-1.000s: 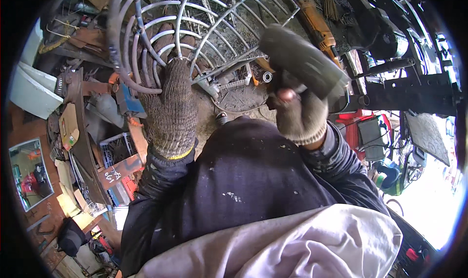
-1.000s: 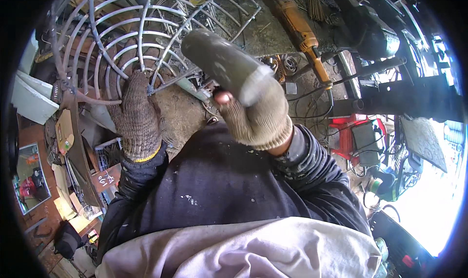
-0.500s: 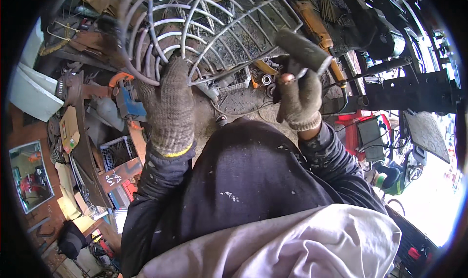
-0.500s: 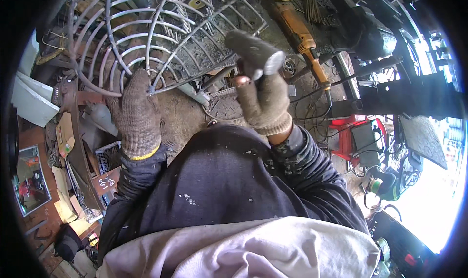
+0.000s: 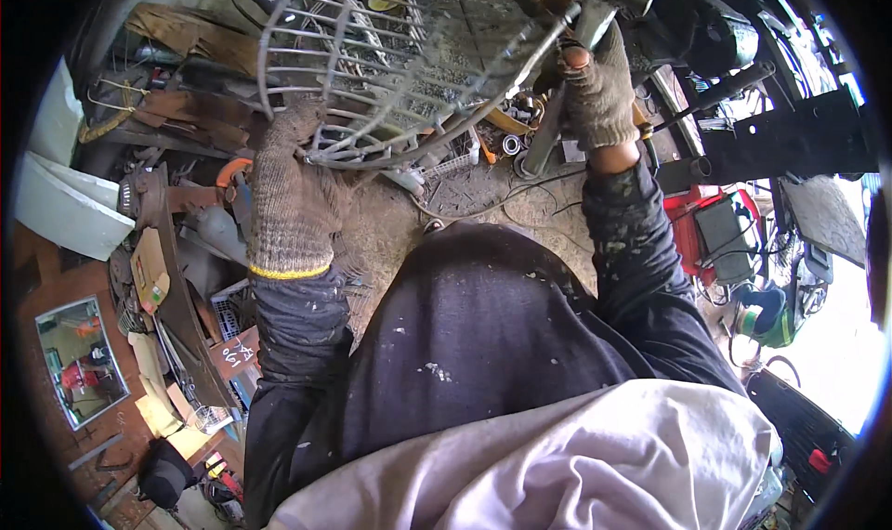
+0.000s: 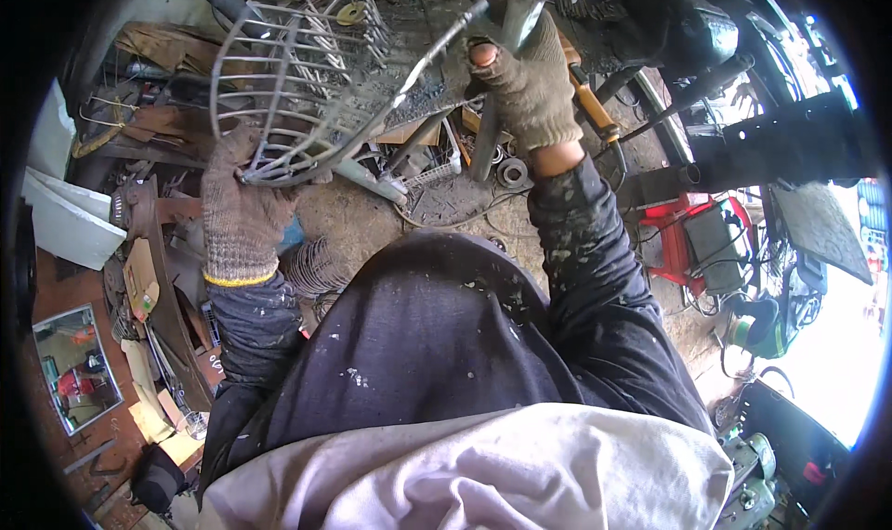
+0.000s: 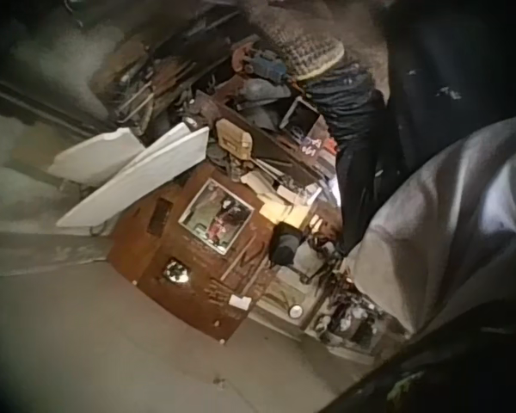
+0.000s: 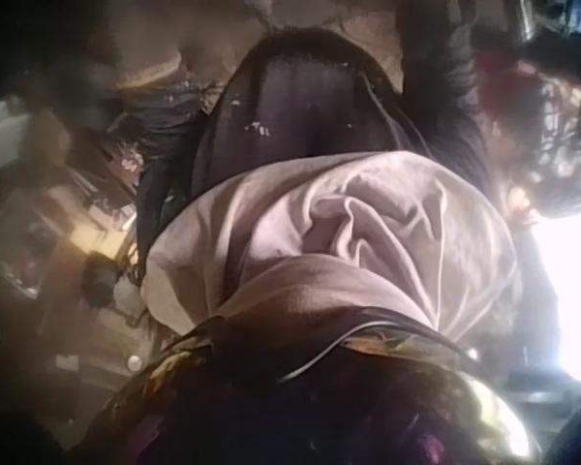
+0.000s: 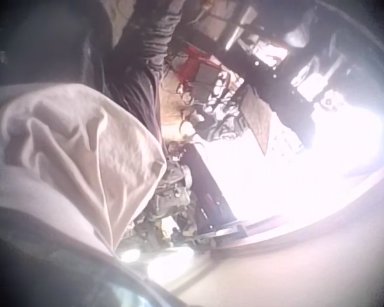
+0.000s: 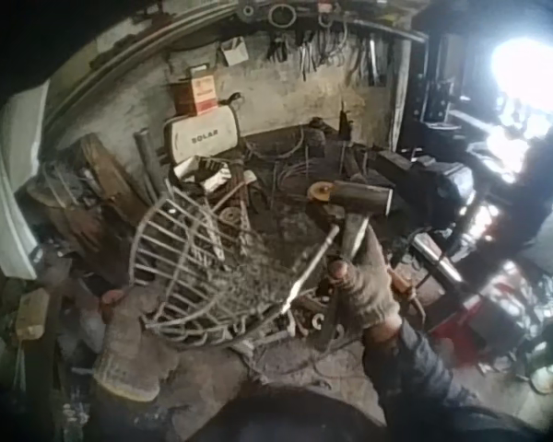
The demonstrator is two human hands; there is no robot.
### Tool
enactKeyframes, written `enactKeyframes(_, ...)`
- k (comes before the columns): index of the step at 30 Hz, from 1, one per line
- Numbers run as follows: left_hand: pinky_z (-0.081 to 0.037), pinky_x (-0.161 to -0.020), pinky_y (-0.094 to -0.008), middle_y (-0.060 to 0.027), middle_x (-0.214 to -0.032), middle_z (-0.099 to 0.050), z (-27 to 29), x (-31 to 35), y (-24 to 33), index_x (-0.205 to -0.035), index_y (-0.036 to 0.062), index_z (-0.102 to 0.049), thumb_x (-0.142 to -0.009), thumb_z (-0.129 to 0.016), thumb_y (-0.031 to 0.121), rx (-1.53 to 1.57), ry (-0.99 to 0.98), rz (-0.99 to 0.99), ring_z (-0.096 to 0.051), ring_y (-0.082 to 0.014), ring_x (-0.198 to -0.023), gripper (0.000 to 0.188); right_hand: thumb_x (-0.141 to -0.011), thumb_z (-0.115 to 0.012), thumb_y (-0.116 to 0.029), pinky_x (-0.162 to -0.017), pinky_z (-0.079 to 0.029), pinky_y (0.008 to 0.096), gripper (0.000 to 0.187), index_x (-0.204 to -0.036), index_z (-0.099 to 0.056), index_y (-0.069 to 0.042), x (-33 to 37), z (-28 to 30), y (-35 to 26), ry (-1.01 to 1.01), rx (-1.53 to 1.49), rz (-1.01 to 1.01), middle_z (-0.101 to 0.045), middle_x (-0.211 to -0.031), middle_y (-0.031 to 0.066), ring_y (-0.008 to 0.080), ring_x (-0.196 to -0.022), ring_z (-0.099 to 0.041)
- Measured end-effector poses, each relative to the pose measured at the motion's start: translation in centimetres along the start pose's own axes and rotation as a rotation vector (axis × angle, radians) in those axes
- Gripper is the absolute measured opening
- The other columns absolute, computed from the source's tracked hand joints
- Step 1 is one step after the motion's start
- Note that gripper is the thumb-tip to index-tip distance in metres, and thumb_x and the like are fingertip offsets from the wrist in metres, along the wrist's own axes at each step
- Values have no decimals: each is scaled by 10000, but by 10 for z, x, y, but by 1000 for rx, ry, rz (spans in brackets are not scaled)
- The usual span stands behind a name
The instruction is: The person hammers a metal cage structure on a workbench and then uses a welding torch to join components.
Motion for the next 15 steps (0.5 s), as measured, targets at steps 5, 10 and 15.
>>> enactKeyframes(5, -515, -945, -588, -255, -1302, -544, 0, 2, -21, -1296, -13, -508, -932, -579, 310, 146, -172, 152, -582, -372, -1163, 491, -714, -762, -657, -682, -502, 269, 836, -1238, -536, -46, 3, 5, 5, -118, -25, -33, -620, -937, 26, 118, -801, -602)
enactKeyframes(10, -421, -1052, -551, -142, -1379, -521, -5, 10, -32, -1378, 54, -459, -938, -583, 313, 134, -239, 174, -497, -338, -1257, 526, -818, -702, -593, -479, -480, 244, 626, -1102, -558, -54, 17, -5, 7, -234, -186, -346, -586, -808, 23, 115, -558, -577)
enactKeyframes(15, -424, -1042, -463, -162, -1405, -481, 44, -9, -26, -1419, 60, -401, -978, -535, 325, -720, -22, -425, -500, -322, -1257, 532, -920, -602, -539, -471, -479, 258, 518, -1055, -596, -40, 29, 1, 7, -23, -183, -621, -572, -747, 24, 106, -540, -567)
Point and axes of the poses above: each hand's wrist, its own x-axis away from the middle knuckle, its own z-axis out of the back of the hand, y = z × x, the point moved 5 cm from there along -x, towards the middle knuckle
